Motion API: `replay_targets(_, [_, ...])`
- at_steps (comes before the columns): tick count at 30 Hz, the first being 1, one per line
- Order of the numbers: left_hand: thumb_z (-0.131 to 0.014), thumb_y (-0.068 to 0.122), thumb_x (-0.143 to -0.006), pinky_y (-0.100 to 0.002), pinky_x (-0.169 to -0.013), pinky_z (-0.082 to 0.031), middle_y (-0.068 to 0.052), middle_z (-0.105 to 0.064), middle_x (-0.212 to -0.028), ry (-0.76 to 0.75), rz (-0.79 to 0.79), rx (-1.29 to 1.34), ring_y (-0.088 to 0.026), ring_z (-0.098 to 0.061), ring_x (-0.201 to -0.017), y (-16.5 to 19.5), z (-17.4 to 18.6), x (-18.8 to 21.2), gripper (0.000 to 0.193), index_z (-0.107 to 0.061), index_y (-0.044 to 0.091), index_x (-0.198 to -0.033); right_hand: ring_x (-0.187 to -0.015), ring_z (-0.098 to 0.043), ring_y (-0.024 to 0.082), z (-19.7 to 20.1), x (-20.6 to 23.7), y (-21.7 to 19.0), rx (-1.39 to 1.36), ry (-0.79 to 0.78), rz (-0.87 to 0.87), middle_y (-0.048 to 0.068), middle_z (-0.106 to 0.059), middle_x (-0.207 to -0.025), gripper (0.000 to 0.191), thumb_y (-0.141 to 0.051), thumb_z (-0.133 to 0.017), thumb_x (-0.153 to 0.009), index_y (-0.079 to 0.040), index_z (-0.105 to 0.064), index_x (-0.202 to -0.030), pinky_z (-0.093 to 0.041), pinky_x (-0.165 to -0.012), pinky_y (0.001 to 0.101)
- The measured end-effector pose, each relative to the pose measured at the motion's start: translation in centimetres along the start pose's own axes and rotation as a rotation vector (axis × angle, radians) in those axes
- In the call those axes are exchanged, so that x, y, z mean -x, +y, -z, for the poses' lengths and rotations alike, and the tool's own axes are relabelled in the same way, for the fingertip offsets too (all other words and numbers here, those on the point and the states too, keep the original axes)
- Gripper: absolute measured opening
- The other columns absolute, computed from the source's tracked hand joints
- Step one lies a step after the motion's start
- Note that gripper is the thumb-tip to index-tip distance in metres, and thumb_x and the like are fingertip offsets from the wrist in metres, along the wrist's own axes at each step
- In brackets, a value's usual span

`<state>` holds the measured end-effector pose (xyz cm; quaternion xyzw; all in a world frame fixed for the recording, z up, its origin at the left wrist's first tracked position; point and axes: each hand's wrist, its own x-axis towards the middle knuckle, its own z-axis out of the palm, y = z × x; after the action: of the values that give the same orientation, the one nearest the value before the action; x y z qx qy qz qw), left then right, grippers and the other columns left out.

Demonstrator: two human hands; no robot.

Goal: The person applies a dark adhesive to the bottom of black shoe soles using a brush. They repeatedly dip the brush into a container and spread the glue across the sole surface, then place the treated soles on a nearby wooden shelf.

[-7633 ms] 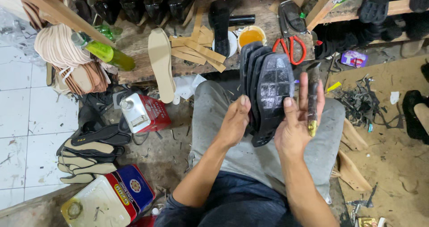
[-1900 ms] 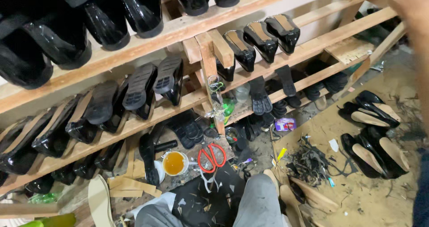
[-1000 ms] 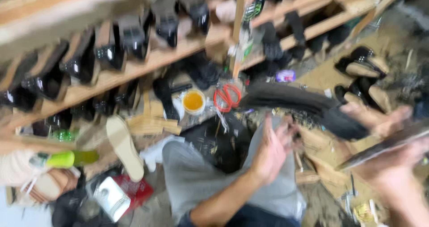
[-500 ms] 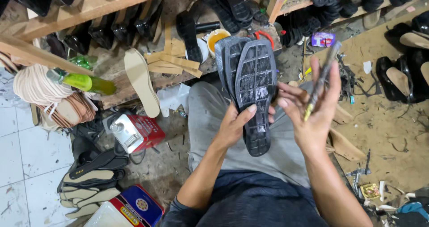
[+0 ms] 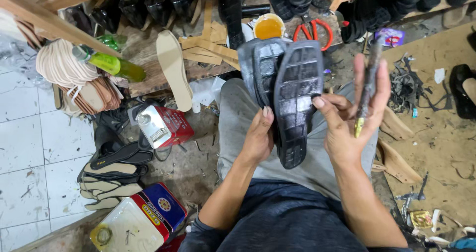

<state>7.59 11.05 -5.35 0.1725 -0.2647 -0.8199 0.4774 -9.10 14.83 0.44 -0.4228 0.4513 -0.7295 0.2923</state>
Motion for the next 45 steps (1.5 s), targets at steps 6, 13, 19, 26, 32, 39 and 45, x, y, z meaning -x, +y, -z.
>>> replay_targets(6, [-0.054, 0.023, -0.11, -0.035, -0.112, -0.046, -0.007, -0.061, -0.139, 0.118, -0.067, -0.081, -0.017, -0.059, -0.127, 0.1, 1.4, -0.1, 0.042, -0.049, 0.003, -0.147, -0.117, -0.059, 0.015, 0.2, 0.3, 1.7, -0.245, 0.091, -0.086, 0.02, -0.037, -0.17, 0.092, 0.021, -0.073, -0.1, -0.014, -0.024, -0.169, -0.055, -0.099, 0.0281])
replay_targets(13, [-0.055, 0.023, -0.112, -0.029, -0.108, -0.046, -0.005, -0.063, -0.135, 0.134, -0.141, -0.252, -0.013, -0.058, -0.121, -0.3, 2.2, -0.6, 0.04, -0.053, 0.001, -0.145, -0.135, -0.057, 0.018, -0.1, 0.1, 1.3, -0.38, 0.126, -0.216, 0.018, -0.035, -0.174, 0.089, 0.014, -0.07, -0.099, -0.015, -0.024, -0.169, -0.054, -0.102, 0.0312])
replay_targets(19, [-0.044, 0.032, -0.116, -0.03, -0.092, -0.043, -0.008, -0.054, -0.107, 0.255, -0.023, -0.466, -0.013, -0.05, -0.099, -1.5, 2.8, -0.2, 0.041, -0.055, -0.008, -0.114, -0.152, -0.04, 0.02, -1.8, 0.7, 1.7, -0.274, 0.043, -0.091, 0.015, -0.033, -0.174, 0.087, 0.016, -0.072, -0.099, -0.014, -0.025, -0.166, -0.041, -0.125, 0.0335])
replay_targets(26, [-0.049, 0.025, -0.112, -0.025, -0.098, -0.05, -0.007, -0.066, -0.119, 0.195, -0.322, -0.636, -0.01, -0.06, -0.108, 1.2, 0.4, -0.9, 0.035, -0.056, -0.002, -0.133, -0.151, -0.044, 0.023, -1.2, 0.8, 1.8, -0.432, 0.155, -0.175, 0.012, -0.04, -0.167, 0.088, 0.018, -0.069, -0.098, -0.009, -0.027, -0.17, -0.037, -0.129, 0.0369])
replay_targets(32, [-0.046, 0.024, -0.116, -0.04, -0.088, -0.063, -0.022, -0.07, -0.12, 0.065, -0.213, -0.405, -0.025, -0.072, -0.099, 3.9, -1.0, -1.3, 0.037, -0.052, -0.006, -0.138, -0.15, -0.049, 0.025, 0.6, 0.3, -0.1, -0.567, 0.18, -0.302, 0.01, -0.045, -0.166, 0.088, 0.015, -0.066, -0.098, -0.01, -0.024, -0.172, -0.041, -0.131, 0.0446])
replay_targets(39, [-0.042, 0.035, -0.114, -0.039, -0.092, -0.063, -0.023, -0.069, -0.127, 0.035, -0.154, -0.254, -0.027, -0.074, -0.103, 4.5, -1.1, -1.5, 0.047, -0.048, -0.003, -0.14, -0.141, -0.05, 0.025, 1.5, 0.2, -0.6, -0.513, 0.177, -0.248, 0.011, -0.047, -0.163, 0.087, 0.015, -0.066, -0.101, -0.011, -0.025, -0.173, -0.042, -0.129, 0.043])
replay_targets(45, [-0.047, 0.03, -0.114, -0.042, -0.088, -0.064, -0.025, -0.068, -0.126, 0.114, -0.188, -0.337, -0.029, -0.073, -0.102, 5.0, -1.3, -1.9, 0.044, -0.048, -0.005, -0.141, -0.138, -0.053, 0.024, 2.2, 0.3, -0.1, -0.514, 0.199, -0.281, 0.013, -0.05, -0.16, 0.084, 0.016, -0.066, -0.101, -0.009, -0.028, -0.171, -0.044, -0.127, 0.0416])
